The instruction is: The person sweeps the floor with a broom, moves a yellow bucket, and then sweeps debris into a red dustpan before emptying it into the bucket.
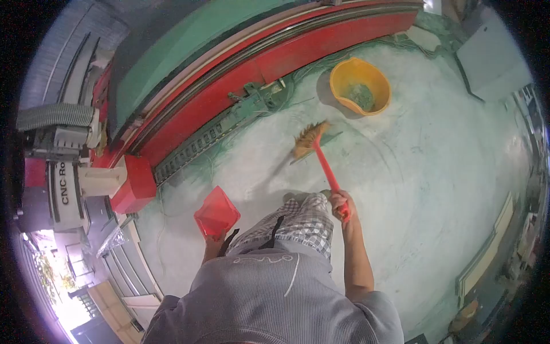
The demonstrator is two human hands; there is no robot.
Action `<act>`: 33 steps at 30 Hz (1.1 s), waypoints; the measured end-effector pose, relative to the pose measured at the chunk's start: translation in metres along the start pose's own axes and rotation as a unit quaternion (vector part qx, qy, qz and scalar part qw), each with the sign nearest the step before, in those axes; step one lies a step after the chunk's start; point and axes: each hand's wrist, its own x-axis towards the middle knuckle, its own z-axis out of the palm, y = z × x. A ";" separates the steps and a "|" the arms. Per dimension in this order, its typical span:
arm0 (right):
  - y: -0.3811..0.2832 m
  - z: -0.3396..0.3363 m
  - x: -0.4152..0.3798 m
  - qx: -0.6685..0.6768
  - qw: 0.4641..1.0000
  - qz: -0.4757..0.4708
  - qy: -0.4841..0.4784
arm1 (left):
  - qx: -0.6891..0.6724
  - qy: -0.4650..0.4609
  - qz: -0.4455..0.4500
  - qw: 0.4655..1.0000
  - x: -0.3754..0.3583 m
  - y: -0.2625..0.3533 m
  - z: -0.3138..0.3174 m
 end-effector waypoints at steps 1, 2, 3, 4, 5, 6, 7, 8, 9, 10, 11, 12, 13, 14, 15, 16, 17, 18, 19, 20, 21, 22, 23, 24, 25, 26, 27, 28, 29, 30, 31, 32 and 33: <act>0.019 0.005 -0.007 0.008 1.000 0.006 0.000 | -0.321 0.054 -0.221 0.919 -0.012 0.021 0.019; 0.032 0.006 -0.012 0.031 0.999 0.021 -0.014 | -0.314 0.047 -0.224 0.921 -0.007 0.018 0.021; 0.048 0.014 -0.015 0.037 0.999 0.024 -0.029 | -0.044 -0.036 -0.094 0.994 0.000 0.009 0.017; 0.052 0.013 -0.013 0.050 0.997 0.028 -0.042 | 0.229 -0.118 0.049 0.965 0.008 0.000 0.012; 0.052 0.013 -0.008 0.063 0.996 0.033 -0.056 | 0.236 -0.126 0.048 0.963 0.027 -0.013 0.005; 0.049 0.014 0.000 0.049 0.997 0.036 -0.050 | 0.233 -0.190 0.111 0.947 0.053 -0.024 -0.004; 0.043 0.016 0.012 0.036 0.998 0.040 -0.044 | 0.228 -0.253 0.172 0.924 0.074 -0.032 -0.007; 0.037 0.019 0.026 0.018 0.998 0.029 -0.044 | 0.234 -0.259 0.172 0.921 0.090 -0.036 -0.004; 0.030 0.023 0.040 -0.001 0.999 0.020 -0.043 | 0.047 -0.217 0.012 0.975 0.103 -0.038 0.001; 0.024 0.029 0.053 0.014 0.999 0.028 -0.042 | -0.142 -0.158 -0.149 0.966 0.111 -0.037 0.007; 0.017 0.032 0.061 0.029 0.998 0.036 -0.043 | -0.135 -0.161 -0.148 0.966 0.110 -0.032 0.012; 0.006 0.030 0.069 0.033 0.998 0.034 -0.047 | -0.182 -0.170 -0.171 0.953 0.108 -0.025 0.017; -0.004 0.027 0.076 0.049 0.998 0.023 -0.043 | -0.230 -0.178 -0.193 0.937 0.104 -0.019 0.020; -0.013 0.022 0.081 0.063 0.997 0.014 -0.039 | -0.228 -0.180 -0.191 0.938 0.101 -0.019 0.016; -0.020 0.015 0.079 0.062 0.997 0.015 -0.043 | -0.032 -0.260 0.016 0.965 0.098 -0.022 0.010; -0.028 0.009 0.071 0.074 0.995 -0.006 -0.060 | 0.164 -0.317 0.223 0.907 0.101 -0.024 0.011; -0.035 0.000 0.062 0.086 0.993 -0.027 -0.075 | 0.161 -0.317 0.225 0.907 0.096 -0.014 0.018; -0.041 -0.014 0.054 0.082 0.994 -0.027 -0.072 | -0.065 -0.220 -0.021 0.973 0.084 0.001 0.023; -0.046 -0.028 0.044 0.082 0.992 -0.054 -0.080 | -0.285 -0.097 -0.267 0.915 0.076 0.007 0.026; -0.046 -0.037 0.036 0.081 0.990 -0.082 -0.087 | -0.291 -0.095 -0.270 0.913 0.078 -0.002 0.021; -0.034 -0.034 0.027 0.076 0.990 -0.081 -0.082 | -0.205 -0.148 -0.134 0.958 0.083 -0.015 0.011; -0.023 -0.030 0.014 0.099 0.989 -0.078 -0.074 | -0.112 -0.195 0.005 0.974 0.088 -0.028 0.002; -0.009 -0.022 0.003 0.123 0.987 -0.076 -0.067 | -0.115 -0.194 0.001 0.974 0.082 -0.031 -0.001; 0.000 -0.017 -0.003 0.121 0.987 -0.080 -0.064 | 0.183 -0.164 0.156 0.957 0.068 -0.025 -0.004; 0.008 -0.013 -0.010 0.118 0.988 -0.069 -0.076 | 0.461 -0.119 0.296 0.828 0.055 -0.020 -0.007; 0.014 -0.006 -0.018 0.113 0.988 -0.059 -0.090 | 0.459 -0.125 0.295 0.829 0.033 -0.008 0.001; 0.024 0.001 -0.030 0.112 0.987 -0.065 -0.091 | 0.456 -0.112 0.277 0.838 0.001 0.015 0.016; 0.037 0.010 -0.044 0.129 0.982 -0.064 -0.122 | 0.455 -0.099 0.260 0.846 -0.016 0.027 0.025; 0.049 0.015 -0.057 0.146 0.976 -0.061 -0.152 | 0.455 -0.104 0.259 0.845 -0.009 0.023 0.021; 0.056 0.016 -0.072 0.137 0.974 -0.087 -0.156 | 0.480 -0.124 0.216 0.841 0.000 0.018 0.014; 0.057 0.013 -0.086 0.130 0.972 -0.096 -0.169 | 0.503 -0.142 0.173 0.835 0.008 0.012 0.009; 0.054 0.010 -0.100 0.102 0.975 -0.111 -0.162 | 0.504 -0.143 0.172 0.834 0.005 0.012 0.010; 0.052 0.012 -0.112 0.075 0.977 -0.127 -0.155 | 0.521 -0.122 0.195 0.822 -0.004 0.021 0.016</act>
